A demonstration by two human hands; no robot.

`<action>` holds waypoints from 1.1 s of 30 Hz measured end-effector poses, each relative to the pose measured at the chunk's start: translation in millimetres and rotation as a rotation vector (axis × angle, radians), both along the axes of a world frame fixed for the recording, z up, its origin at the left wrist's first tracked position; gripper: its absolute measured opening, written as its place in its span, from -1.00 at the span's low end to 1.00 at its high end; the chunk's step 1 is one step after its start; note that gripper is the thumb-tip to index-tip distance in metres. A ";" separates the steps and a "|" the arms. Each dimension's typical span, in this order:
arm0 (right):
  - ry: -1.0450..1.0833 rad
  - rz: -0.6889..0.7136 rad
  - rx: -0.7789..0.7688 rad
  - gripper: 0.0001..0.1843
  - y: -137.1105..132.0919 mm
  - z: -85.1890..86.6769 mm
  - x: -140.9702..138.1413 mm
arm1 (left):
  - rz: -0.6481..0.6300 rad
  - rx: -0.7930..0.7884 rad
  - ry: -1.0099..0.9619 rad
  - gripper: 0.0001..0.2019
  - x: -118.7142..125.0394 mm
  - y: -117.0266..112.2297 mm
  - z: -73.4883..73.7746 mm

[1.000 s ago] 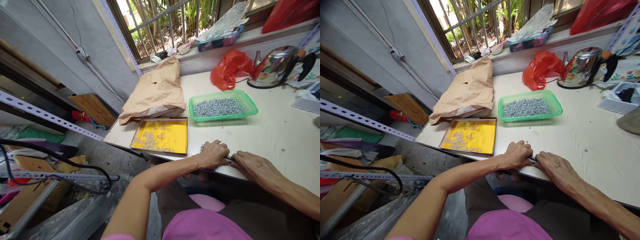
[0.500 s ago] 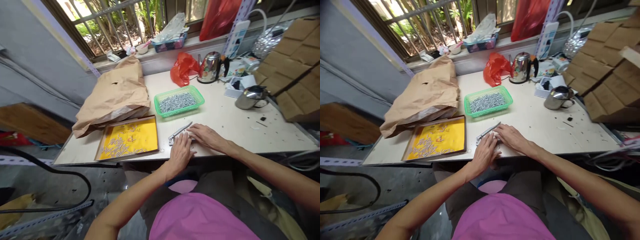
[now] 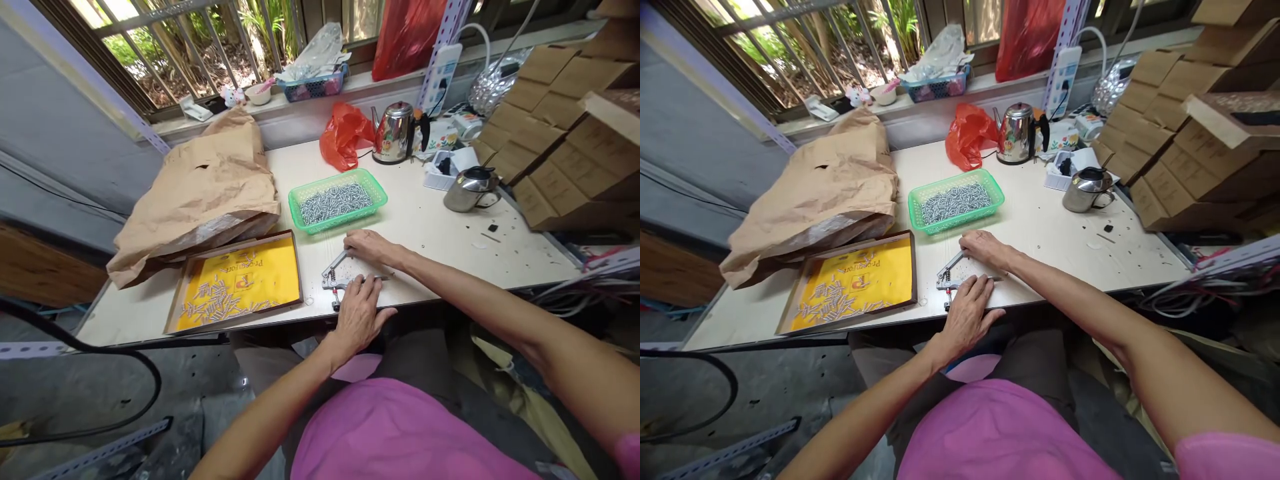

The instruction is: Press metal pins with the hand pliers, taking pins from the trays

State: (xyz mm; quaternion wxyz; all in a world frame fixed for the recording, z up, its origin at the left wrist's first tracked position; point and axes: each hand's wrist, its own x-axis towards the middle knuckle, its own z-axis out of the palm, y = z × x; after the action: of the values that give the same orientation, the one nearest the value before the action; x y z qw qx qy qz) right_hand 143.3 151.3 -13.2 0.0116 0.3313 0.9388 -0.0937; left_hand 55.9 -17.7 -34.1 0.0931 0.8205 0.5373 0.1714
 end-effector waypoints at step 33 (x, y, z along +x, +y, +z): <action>0.598 -0.034 -0.011 -0.89 -47.1 48.3 -62.3 | 0.602 -0.117 0.351 -0.72 -242.1 -19.5 38.6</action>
State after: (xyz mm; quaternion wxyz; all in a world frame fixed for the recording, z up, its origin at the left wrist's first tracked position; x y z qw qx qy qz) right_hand 80.9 104.1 35.1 -0.2650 0.3048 0.8943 -0.1926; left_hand -186.2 -37.1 4.5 -0.0083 0.6355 0.7719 0.0165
